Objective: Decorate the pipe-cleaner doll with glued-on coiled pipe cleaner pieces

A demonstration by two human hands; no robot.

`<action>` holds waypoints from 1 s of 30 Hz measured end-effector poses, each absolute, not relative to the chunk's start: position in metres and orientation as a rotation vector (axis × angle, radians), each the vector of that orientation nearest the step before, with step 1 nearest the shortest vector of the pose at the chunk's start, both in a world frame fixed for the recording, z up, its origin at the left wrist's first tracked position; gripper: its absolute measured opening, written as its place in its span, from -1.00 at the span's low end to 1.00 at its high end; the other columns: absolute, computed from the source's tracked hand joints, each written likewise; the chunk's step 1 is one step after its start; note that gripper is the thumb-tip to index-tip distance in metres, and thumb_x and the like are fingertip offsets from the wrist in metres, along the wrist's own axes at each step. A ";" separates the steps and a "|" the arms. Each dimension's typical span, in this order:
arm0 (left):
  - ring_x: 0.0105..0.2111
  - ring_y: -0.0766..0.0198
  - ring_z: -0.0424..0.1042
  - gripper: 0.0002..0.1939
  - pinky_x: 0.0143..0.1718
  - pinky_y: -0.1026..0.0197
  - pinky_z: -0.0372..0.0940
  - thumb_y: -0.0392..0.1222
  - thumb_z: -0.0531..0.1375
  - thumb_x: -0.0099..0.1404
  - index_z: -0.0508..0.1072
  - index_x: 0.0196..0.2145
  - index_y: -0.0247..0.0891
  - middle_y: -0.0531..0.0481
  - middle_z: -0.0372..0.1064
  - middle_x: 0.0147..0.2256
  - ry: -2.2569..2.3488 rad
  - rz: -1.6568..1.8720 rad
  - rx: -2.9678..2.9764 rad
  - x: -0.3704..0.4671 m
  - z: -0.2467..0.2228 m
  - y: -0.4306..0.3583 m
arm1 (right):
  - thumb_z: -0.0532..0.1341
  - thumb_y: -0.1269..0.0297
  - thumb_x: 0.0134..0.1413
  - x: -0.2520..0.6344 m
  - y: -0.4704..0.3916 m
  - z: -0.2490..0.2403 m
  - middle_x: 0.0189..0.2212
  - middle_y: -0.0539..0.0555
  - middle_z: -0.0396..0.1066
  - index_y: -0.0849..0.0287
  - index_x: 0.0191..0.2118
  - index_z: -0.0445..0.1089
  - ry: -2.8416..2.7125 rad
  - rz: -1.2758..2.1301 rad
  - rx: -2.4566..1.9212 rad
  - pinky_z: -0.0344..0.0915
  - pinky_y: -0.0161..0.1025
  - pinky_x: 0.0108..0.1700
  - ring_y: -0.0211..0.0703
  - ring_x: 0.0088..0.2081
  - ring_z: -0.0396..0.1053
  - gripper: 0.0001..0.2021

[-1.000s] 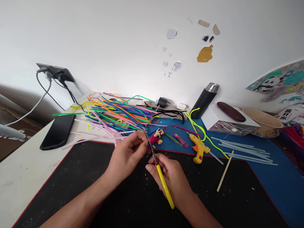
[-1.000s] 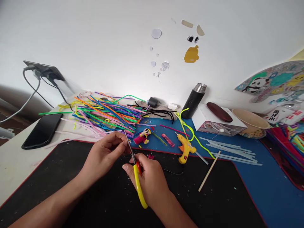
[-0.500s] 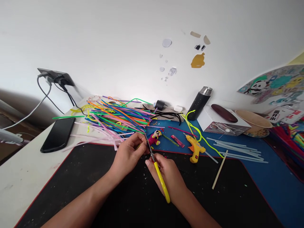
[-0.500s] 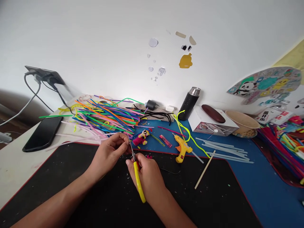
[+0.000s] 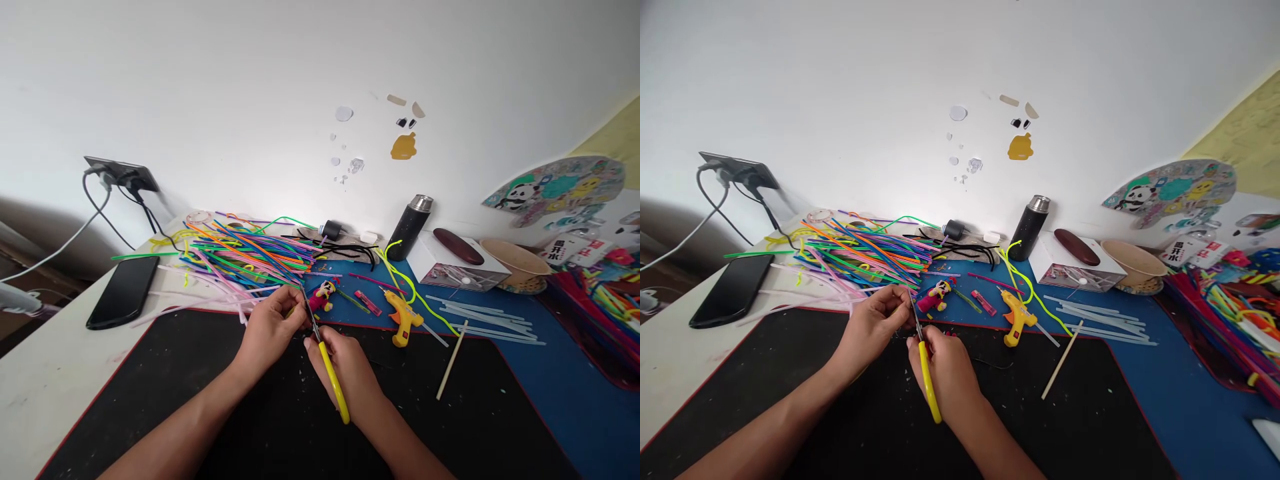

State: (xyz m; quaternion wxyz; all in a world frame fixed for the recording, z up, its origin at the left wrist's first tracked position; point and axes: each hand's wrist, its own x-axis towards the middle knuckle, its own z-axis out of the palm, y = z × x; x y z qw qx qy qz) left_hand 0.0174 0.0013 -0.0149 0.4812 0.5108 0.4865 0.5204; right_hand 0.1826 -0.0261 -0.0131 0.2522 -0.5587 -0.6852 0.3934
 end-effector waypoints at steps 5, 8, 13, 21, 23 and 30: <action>-0.47 0.31 0.48 -0.89 -0.38 0.30 0.38 -0.17 0.27 0.29 0.41 -0.32 -0.21 0.14 0.41 -0.47 1.171 1.281 1.225 0.019 -0.016 0.004 | 0.18 0.17 0.30 0.181 -0.024 -0.008 -0.56 -0.04 0.33 0.09 -0.42 0.26 -1.863 1.096 -1.517 0.08 -0.34 -0.44 -0.23 -0.51 0.24 -0.75; -0.48 0.31 0.47 -0.88 -0.39 0.30 0.38 -0.16 0.27 0.27 0.40 -0.33 -0.21 0.14 0.41 -0.48 1.155 1.286 1.212 0.020 -0.018 0.006 | 0.16 0.16 0.29 0.181 -0.023 -0.008 -0.56 -0.04 0.31 0.09 -0.42 0.25 -1.864 1.106 -1.507 0.07 -0.32 -0.44 -0.22 -0.50 0.23 -0.75; -0.50 0.31 0.48 -0.91 -0.39 0.30 0.37 -0.20 0.26 0.25 0.39 -0.34 -0.20 0.15 0.41 -0.50 1.153 1.286 1.192 0.019 -0.021 0.007 | 0.16 0.16 0.29 0.182 -0.020 -0.010 -0.55 -0.05 0.30 0.09 -0.43 0.20 -1.848 1.137 -1.479 0.08 -0.31 -0.42 -0.22 -0.51 0.25 -0.74; -0.53 0.35 0.42 -0.90 -0.43 0.32 0.34 -0.19 0.26 0.21 0.38 -0.37 -0.20 0.17 0.36 -0.52 1.187 1.337 1.196 0.024 -0.021 0.010 | 0.17 0.19 0.31 0.177 -0.021 -0.014 -0.61 -0.08 0.26 0.08 -0.44 0.23 -1.804 1.155 -1.503 0.08 -0.32 -0.48 -0.24 -0.57 0.24 -0.73; -0.54 0.35 0.42 -0.89 -0.44 0.32 0.33 -0.18 0.27 0.21 0.39 -0.37 -0.20 0.17 0.35 -0.53 1.193 1.343 1.194 0.025 -0.022 0.009 | 0.20 0.13 0.31 0.175 -0.024 -0.017 -0.65 -0.12 0.21 0.07 -0.42 0.25 -1.748 1.236 -1.539 0.06 -0.33 -0.54 -0.27 -0.65 0.22 -0.73; -0.50 0.26 0.51 -0.77 -0.41 0.27 0.40 -0.02 0.30 0.28 0.41 -0.32 -0.21 0.09 0.46 -0.52 1.180 1.329 1.157 0.011 -0.017 0.013 | 0.27 -0.22 0.22 0.176 -0.023 -0.023 -0.77 -0.23 0.11 0.08 -0.29 0.33 -1.440 1.602 -1.382 0.00 -0.38 -0.72 -0.30 -0.80 0.08 -0.57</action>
